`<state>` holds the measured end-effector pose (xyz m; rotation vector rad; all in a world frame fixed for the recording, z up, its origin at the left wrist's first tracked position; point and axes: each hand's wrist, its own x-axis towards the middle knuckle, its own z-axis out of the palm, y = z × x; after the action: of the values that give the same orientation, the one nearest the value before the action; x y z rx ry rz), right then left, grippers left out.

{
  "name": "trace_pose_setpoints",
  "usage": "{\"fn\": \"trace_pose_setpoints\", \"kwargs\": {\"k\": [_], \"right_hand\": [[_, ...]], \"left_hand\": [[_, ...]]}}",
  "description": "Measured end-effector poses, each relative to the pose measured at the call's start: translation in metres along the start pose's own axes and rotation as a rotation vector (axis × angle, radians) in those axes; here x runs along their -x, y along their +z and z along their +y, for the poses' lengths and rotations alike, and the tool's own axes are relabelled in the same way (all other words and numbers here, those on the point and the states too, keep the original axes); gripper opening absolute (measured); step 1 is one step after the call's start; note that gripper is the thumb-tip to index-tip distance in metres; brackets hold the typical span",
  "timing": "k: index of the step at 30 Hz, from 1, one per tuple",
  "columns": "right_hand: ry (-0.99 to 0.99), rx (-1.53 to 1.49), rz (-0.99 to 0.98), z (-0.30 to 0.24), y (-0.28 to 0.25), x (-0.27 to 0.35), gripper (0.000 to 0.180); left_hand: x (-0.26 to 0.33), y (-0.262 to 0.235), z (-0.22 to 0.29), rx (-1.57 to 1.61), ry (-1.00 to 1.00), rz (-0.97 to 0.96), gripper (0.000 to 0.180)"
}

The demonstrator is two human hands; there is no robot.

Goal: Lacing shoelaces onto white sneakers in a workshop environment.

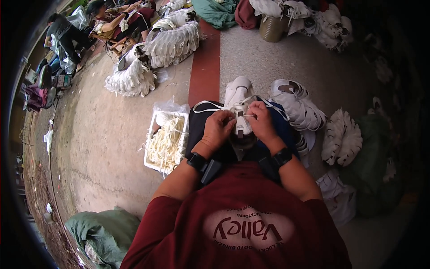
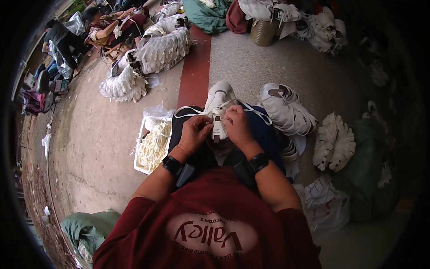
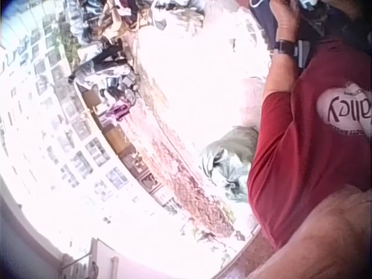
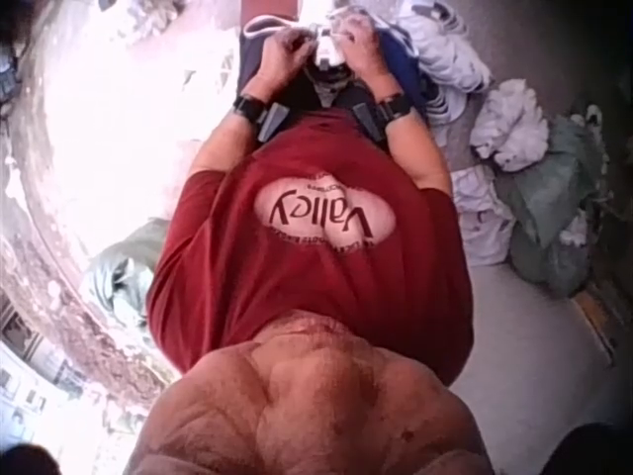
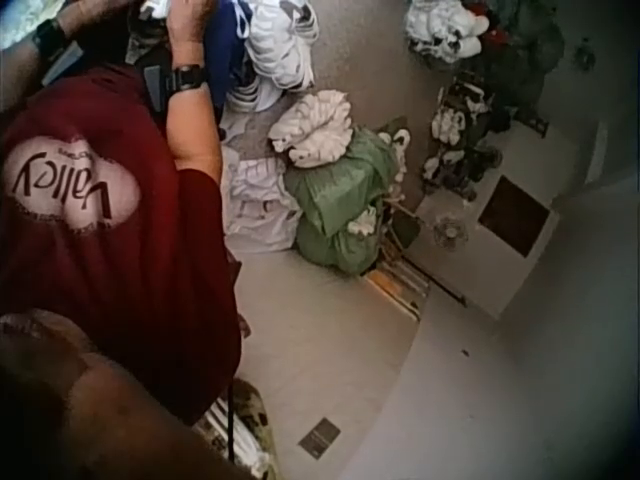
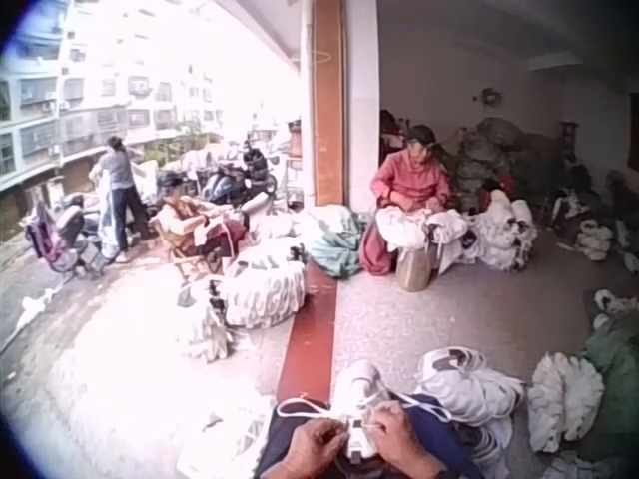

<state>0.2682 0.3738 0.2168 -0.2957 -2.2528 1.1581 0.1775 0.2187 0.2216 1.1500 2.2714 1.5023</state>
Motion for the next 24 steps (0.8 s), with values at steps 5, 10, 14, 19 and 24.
{"fn": "trace_pose_setpoints", "kwargs": {"k": [5,10,14,19,24], "right_hand": [[-0.028,0.178,-0.019,-0.01,0.013,-0.011,0.003],[-0.018,0.147,0.012,0.003,0.011,-0.001,0.002],[0.085,0.108,-0.072,0.007,0.003,0.005,0.007],[0.1,0.22,-0.082,-0.012,0.006,-0.005,0.015],[0.127,0.224,0.008,0.0,0.015,-0.008,0.013]], "left_hand": [[-0.005,-0.003,-0.004,-0.078,0.101,0.045,0.015],[-0.005,0.004,-0.005,0.027,0.043,0.014,0.011],[-0.004,0.018,-0.014,0.118,-0.029,0.039,0.011],[0.001,-0.007,-0.008,0.091,-0.067,0.165,0.011],[-0.003,-0.007,-0.001,0.356,-0.033,0.155,0.005]]}}
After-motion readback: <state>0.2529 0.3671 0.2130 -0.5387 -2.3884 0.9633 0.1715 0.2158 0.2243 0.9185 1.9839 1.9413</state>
